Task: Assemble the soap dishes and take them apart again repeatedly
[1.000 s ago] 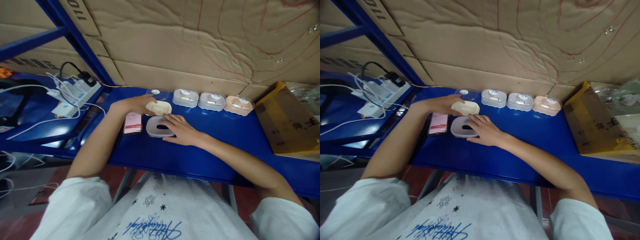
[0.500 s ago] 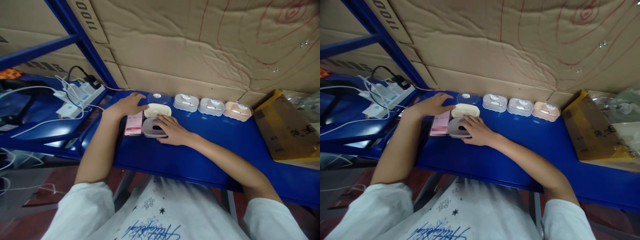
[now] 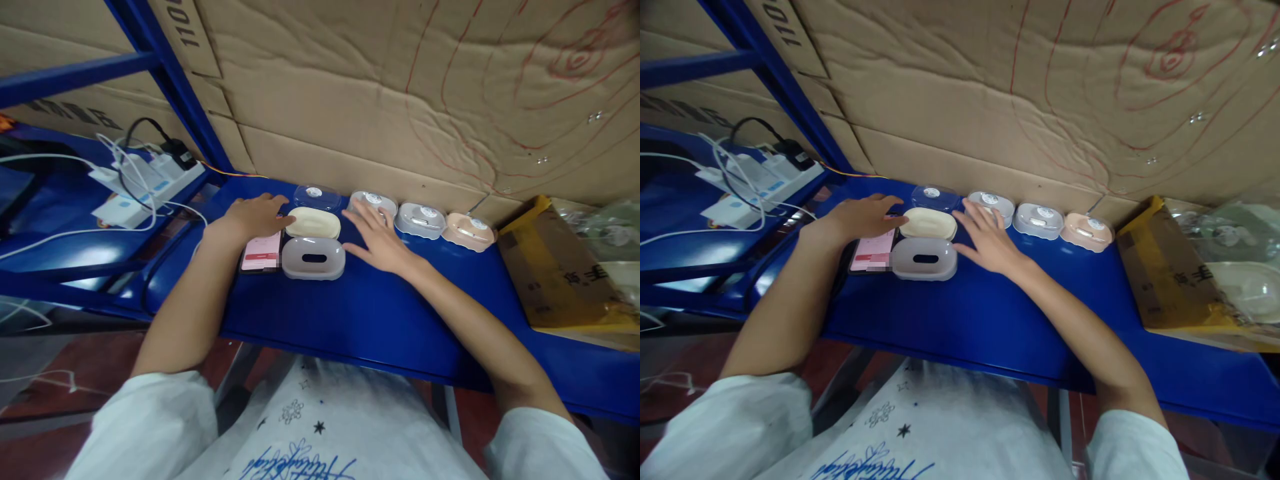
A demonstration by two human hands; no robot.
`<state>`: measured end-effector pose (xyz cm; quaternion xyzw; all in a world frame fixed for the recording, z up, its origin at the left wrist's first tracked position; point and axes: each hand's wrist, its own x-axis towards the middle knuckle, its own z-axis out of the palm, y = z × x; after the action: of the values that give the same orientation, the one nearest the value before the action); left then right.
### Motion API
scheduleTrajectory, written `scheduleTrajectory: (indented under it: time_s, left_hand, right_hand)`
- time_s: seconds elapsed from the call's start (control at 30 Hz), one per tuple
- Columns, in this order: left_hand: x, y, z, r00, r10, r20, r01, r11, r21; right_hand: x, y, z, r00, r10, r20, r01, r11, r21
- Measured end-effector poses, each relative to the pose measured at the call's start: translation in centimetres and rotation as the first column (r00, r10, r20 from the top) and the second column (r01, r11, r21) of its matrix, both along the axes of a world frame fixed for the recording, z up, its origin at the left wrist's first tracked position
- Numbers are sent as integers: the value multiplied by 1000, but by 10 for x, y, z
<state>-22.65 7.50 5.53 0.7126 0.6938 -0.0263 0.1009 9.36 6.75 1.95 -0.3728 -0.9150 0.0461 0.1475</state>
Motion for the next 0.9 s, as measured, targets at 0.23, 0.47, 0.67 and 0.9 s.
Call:
scheduleTrajectory:
  time_s: [0.23,0.47,0.67,0.9]
  left_hand:
    - [8,-3,0,1000,-20,6,19,992,129]
    - [-25,0,-4,999,-47,5,45,983,179]
    - [-45,8,-11,1000,9,18,-12,987,160]
    - [-53,15,-13,993,68,99,-79,991,104]
  right_hand:
    - [35,65,-8,961,-275,31,275,961,8]
    - [36,64,-17,959,-279,44,279,960,3]
    - [36,65,-18,960,-277,46,277,961,5]
    - [31,63,-20,948,-317,-23,318,947,51]
